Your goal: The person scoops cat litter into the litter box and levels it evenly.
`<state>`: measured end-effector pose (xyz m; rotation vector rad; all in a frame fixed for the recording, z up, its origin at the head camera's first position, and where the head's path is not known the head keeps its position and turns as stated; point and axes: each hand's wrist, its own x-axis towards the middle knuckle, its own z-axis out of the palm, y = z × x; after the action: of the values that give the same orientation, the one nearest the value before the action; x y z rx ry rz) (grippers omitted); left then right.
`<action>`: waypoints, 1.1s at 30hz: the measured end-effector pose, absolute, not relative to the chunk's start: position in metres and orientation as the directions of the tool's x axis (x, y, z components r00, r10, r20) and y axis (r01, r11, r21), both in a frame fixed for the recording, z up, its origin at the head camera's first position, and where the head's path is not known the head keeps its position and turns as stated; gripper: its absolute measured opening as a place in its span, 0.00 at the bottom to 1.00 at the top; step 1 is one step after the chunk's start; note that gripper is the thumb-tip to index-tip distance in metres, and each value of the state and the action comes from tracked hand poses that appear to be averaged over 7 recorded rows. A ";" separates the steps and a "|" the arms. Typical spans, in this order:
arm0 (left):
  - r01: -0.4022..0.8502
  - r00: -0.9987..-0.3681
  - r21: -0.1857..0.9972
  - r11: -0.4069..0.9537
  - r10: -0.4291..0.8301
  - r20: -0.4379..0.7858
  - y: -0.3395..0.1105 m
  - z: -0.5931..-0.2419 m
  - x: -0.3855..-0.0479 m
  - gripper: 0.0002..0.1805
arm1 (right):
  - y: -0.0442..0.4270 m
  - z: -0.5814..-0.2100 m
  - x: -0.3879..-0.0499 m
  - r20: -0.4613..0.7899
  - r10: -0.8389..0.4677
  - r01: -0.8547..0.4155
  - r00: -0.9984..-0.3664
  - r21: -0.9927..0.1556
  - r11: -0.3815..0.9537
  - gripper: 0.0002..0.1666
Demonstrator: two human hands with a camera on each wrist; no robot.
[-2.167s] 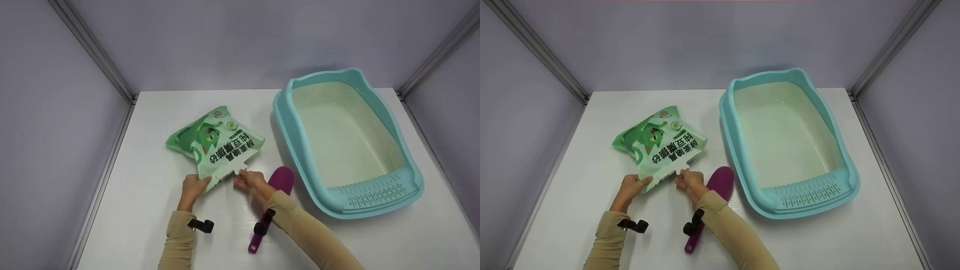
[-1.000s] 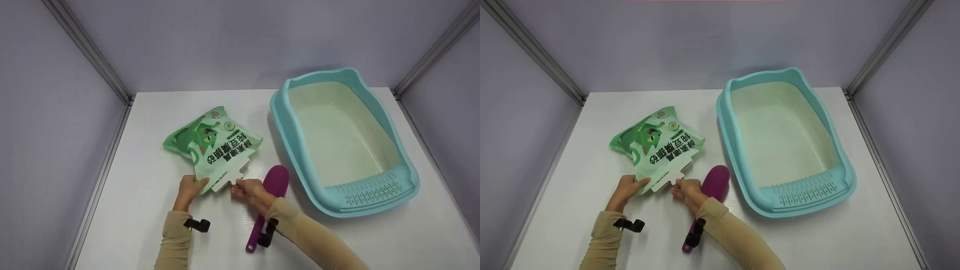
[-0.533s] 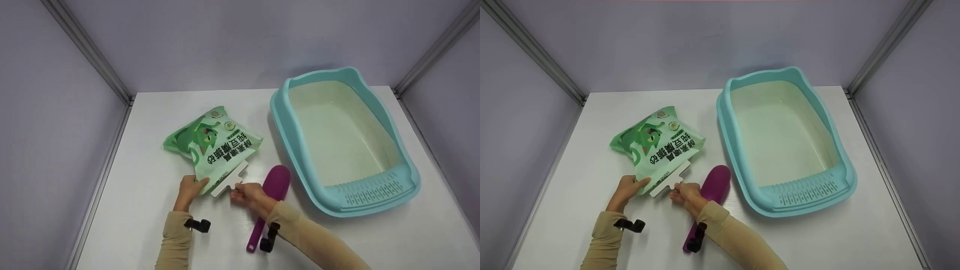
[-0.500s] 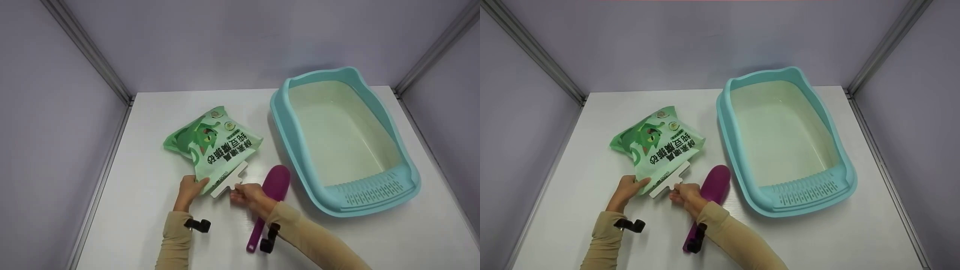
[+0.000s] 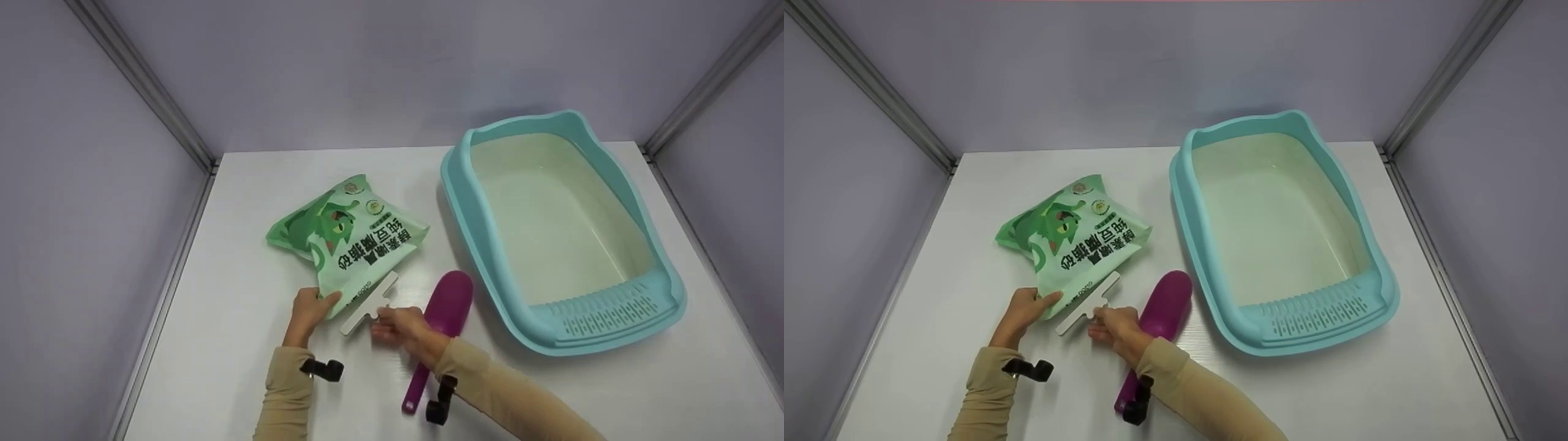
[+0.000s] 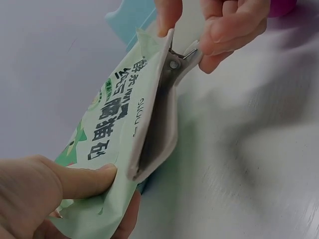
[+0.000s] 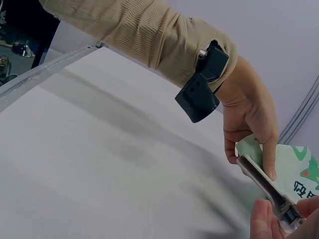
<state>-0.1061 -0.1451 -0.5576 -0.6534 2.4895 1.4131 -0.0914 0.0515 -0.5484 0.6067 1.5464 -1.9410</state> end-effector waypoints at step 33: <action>-0.485 -0.873 0.761 0.430 -0.283 -0.397 -0.145 -0.560 -0.106 0.17 | 0.044 -0.561 -0.076 -0.670 -0.228 0.687 -0.707 -0.727 0.009 0.12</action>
<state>-0.1064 -0.1446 -0.5601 -0.6750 2.4731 1.4220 -0.0760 0.0445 -0.5613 0.4783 1.6315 -1.7720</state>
